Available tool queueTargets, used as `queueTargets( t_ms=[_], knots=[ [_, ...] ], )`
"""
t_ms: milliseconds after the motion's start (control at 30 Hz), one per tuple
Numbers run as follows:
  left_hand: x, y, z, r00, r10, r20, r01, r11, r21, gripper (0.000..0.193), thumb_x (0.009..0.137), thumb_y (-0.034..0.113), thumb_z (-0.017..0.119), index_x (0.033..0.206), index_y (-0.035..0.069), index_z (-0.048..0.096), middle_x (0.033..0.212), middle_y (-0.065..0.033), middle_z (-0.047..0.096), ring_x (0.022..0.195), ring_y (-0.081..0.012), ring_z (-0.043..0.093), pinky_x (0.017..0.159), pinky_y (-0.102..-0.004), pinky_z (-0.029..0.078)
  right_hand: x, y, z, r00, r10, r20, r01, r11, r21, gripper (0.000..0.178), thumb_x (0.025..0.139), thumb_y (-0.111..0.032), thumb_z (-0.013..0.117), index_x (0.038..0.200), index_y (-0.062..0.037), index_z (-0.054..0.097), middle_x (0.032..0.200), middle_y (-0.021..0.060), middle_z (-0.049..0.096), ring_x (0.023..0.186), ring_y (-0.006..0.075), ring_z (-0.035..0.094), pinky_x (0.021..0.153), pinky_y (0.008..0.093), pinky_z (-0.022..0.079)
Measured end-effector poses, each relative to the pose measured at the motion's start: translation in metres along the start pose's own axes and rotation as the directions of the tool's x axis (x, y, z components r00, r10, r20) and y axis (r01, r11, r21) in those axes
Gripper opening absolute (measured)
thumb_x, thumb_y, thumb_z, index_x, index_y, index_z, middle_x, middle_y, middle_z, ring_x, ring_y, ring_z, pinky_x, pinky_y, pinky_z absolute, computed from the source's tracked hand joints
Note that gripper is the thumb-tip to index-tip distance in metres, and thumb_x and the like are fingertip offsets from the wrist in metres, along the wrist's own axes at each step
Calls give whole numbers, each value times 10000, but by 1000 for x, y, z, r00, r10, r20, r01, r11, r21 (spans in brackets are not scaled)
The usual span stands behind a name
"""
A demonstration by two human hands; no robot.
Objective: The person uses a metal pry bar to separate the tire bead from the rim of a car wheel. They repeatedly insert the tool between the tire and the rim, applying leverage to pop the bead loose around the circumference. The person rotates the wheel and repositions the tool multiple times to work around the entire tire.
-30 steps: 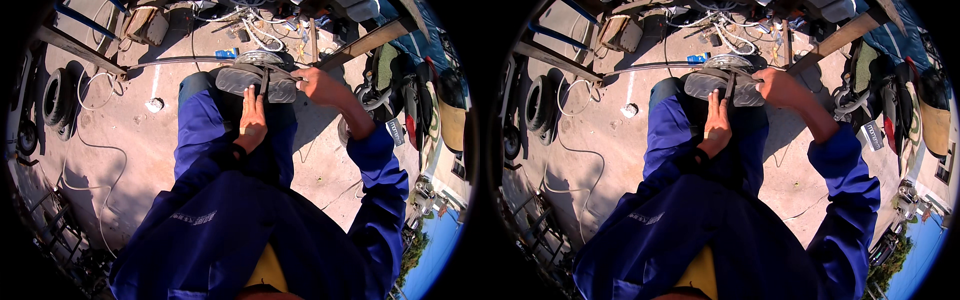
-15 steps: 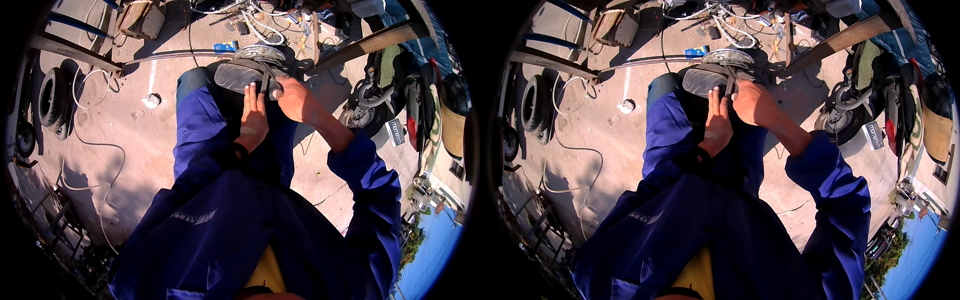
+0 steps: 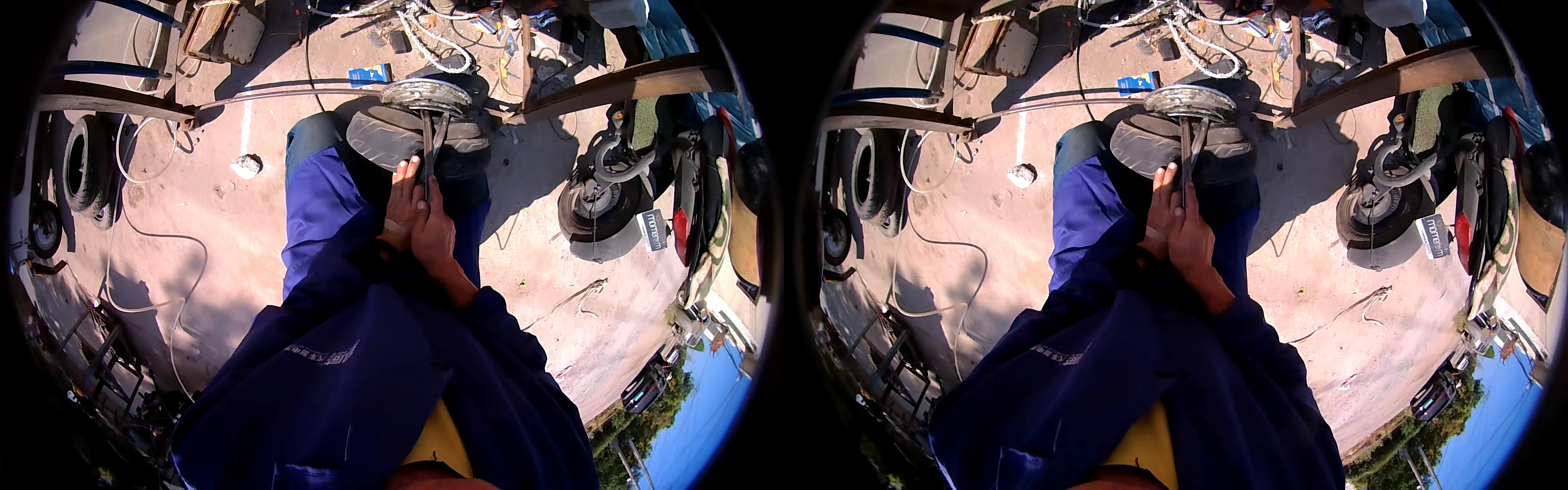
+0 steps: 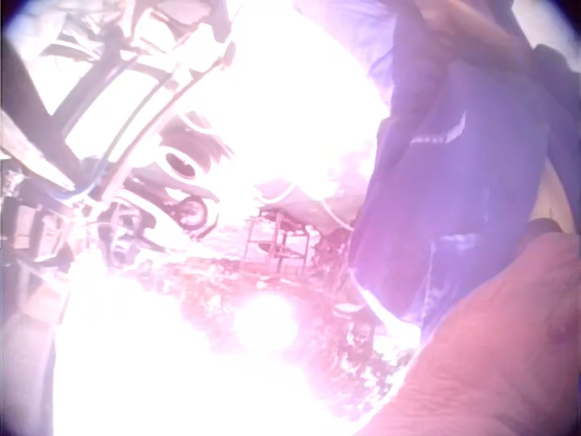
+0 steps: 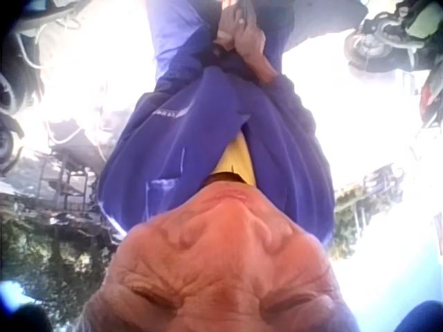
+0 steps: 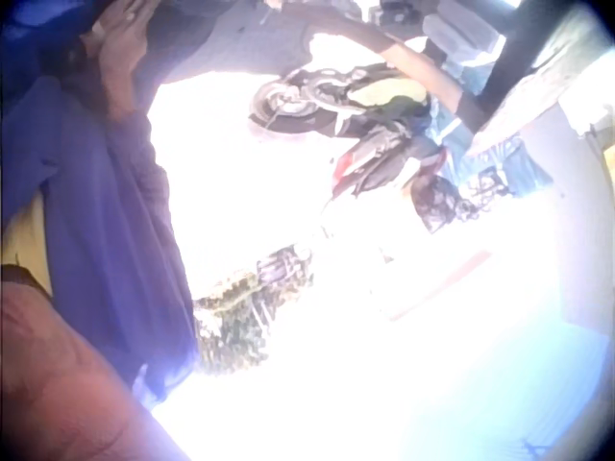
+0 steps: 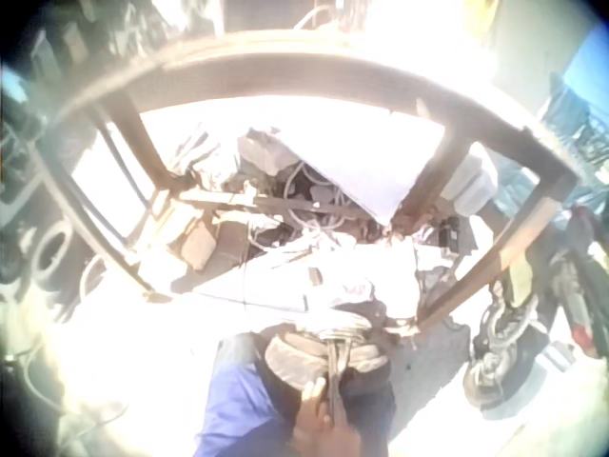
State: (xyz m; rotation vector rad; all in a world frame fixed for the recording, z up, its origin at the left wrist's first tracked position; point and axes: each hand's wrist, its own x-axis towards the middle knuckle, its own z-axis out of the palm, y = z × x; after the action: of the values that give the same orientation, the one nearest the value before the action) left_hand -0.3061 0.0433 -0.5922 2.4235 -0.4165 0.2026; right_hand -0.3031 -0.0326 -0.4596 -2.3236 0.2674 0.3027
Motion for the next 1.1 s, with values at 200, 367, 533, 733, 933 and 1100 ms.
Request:
queueTargets(
  t_ms=[200, 367, 533, 733, 933, 1100],
  knots=[
    [0, -9, -2, 999, 31, -33, -30, 999, 13, 321, 987, 162, 530, 1221, -50, 590, 1663, -282, 281, 1517, -525, 289, 1212, -620, 299, -3, -15, -5, 1000, 2, 27, -2, 1000, -3, 536, 1037, -218, 518, 1545, -60, 451, 1118, 294, 716, 977, 492, 704, 858, 553, 553],
    [13, 27, -52, 990, -142, -21, 132, 956, -262, 199, 943, 43, 591, 1133, -17, 590, 1655, -290, 279, 1517, -540, 274, 1213, -584, 332, 26, -45, -105, 969, -146, 200, 168, 981, -97, 443, 1044, -160, 528, 1469, -33, 538, 1230, 308, 683, 1127, 478, 669, 970, 476, 517],
    [22, 32, -63, 985, -157, -66, 137, 963, -234, 226, 890, -65, 602, 1113, -28, 586, 1655, -283, 290, 1526, -527, 281, 1215, -550, 351, 34, -38, -178, 916, -253, 311, 329, 917, -226, 436, 1070, -152, 525, 1490, -33, 532, 785, 97, 591, 699, 192, 537, 701, 337, 463],
    [31, 39, -73, 984, -165, -73, 140, 954, -267, 206, 908, -52, 582, 1112, -29, 586, 1660, -283, 283, 1535, -520, 265, 1233, -538, 320, 52, -60, -224, 896, 101, 433, 5, 971, -237, 428, 1015, -173, 570, 1417, -28, 602, 989, 176, 708, 837, 221, 644, 795, 358, 506],
    [34, 43, -78, 984, -170, -61, 147, 950, -274, 187, 928, -33, 566, 1114, -36, 581, 1654, -291, 282, 1538, -523, 255, 1229, -542, 318, 94, -51, -220, 867, -260, 424, 445, 787, -427, 401, 987, -148, 616, 1365, -20, 650, 841, 130, 653, 728, 184, 597, 671, 321, 477],
    [34, 41, -82, 984, -156, -81, 127, 950, -285, 245, 893, -69, 524, 1133, -31, 549, 1655, -310, 253, 1530, -556, 234, 1202, -544, 370, 139, -101, -236, 794, 86, 602, 219, 883, -415, 378, 995, -135, 613, 1354, -30, 666, 685, 31, 560, 570, 108, 499, 513, 286, 407]
  ],
)
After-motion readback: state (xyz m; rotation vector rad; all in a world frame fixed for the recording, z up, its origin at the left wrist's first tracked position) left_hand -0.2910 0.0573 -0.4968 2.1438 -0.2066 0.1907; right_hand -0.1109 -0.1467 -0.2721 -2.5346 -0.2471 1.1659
